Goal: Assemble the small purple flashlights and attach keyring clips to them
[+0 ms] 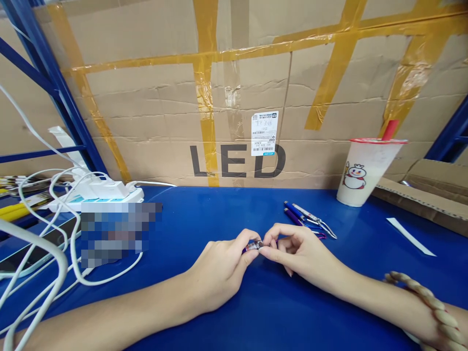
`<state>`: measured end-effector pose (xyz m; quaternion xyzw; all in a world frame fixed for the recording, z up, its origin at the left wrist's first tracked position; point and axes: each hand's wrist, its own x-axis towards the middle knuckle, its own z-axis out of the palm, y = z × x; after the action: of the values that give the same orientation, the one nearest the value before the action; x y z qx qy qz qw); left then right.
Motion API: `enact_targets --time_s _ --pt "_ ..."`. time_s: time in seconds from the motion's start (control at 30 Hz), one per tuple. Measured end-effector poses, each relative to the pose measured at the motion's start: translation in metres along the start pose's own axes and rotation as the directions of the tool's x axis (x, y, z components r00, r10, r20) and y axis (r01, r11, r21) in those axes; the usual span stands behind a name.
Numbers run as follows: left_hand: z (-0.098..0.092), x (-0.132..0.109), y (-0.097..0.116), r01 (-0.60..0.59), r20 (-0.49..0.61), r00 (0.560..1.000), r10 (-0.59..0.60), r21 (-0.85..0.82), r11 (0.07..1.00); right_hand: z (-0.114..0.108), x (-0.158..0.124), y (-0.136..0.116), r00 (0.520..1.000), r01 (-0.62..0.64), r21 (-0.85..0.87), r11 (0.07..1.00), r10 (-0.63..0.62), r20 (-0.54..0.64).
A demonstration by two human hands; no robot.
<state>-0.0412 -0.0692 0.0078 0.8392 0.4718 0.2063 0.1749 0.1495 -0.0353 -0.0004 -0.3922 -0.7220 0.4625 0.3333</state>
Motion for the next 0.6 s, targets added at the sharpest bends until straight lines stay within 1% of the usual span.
enact_targets --time_s 0.17,0.4,0.6 --pt "0.0006 -0.0004 0.0 -0.016 -0.023 1.0 0.016 -0.004 1.0 0.0001 0.0 0.0011 1.0 0.017 0.026 1.0 -0.017 -0.011" --pt "0.0011 0.0002 0.0006 -0.028 -0.061 0.998 0.028 -0.009 1.0 -0.0004 0.0005 0.0021 0.994 0.085 0.027 0.996 -0.083 -0.066" --pt "0.002 -0.0009 -0.0001 -0.024 -0.042 0.999 0.024 0.007 1.0 -0.0003 0.0003 0.0039 0.984 0.141 0.005 0.99 -0.139 -0.108"
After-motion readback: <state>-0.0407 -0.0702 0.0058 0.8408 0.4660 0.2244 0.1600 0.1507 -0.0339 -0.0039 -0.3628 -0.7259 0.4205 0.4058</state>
